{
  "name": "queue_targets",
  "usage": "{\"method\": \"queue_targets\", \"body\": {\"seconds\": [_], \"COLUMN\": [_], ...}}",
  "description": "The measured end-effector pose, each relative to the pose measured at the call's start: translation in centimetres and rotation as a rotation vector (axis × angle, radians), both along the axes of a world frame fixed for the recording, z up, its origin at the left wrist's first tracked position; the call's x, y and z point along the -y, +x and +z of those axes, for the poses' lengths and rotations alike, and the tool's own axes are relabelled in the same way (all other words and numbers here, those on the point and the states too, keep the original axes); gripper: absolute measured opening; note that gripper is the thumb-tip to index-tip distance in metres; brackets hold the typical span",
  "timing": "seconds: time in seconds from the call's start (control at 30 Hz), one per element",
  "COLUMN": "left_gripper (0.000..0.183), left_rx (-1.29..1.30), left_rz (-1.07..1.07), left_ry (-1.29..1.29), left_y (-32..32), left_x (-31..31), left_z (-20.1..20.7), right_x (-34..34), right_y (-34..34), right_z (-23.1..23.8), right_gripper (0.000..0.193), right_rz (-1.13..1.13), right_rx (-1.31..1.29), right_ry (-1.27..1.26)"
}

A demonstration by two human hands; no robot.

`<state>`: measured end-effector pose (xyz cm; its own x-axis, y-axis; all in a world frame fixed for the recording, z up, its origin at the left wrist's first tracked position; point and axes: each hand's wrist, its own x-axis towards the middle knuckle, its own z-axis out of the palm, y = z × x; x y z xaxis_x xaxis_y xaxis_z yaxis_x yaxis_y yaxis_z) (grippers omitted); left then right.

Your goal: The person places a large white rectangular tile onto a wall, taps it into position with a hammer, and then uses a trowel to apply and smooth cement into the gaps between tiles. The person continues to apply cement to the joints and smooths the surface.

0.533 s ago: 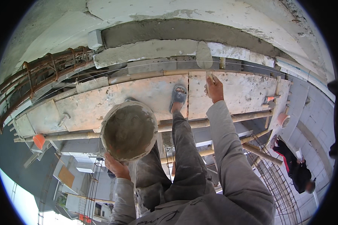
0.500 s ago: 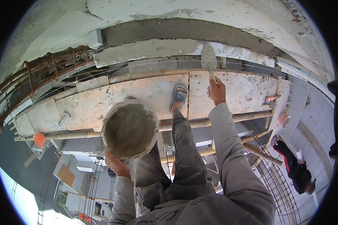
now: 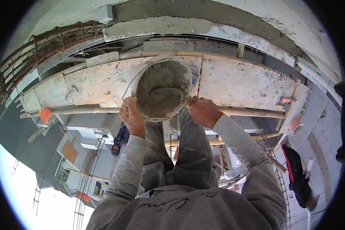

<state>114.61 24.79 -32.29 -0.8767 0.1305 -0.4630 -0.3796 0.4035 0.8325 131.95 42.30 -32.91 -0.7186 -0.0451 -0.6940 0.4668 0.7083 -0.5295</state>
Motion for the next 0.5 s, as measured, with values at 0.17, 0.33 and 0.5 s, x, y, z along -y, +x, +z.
{"method": "queue_targets", "body": {"seconds": [0.17,0.33,0.5], "left_gripper": [0.042,0.039,0.032], "left_rx": [-0.039,0.080,0.120], "left_rz": [-0.083,-0.022,0.175], "left_ry": [0.085,0.021,0.037], "left_y": [1.2,2.0,1.6], "left_x": [-2.2,-2.2,-1.7], "left_z": [-0.4,-0.6,-1.8], "right_x": [-0.3,-2.6,-6.3], "right_y": [0.9,3.9,8.3], "right_z": [0.4,-0.2,-0.7], "right_gripper": [0.038,0.046,0.048], "right_rz": [-0.195,-0.537,-0.730], "right_rx": [-0.061,0.145,-0.064], "right_ry": [-0.241,-0.594,-0.571]}}
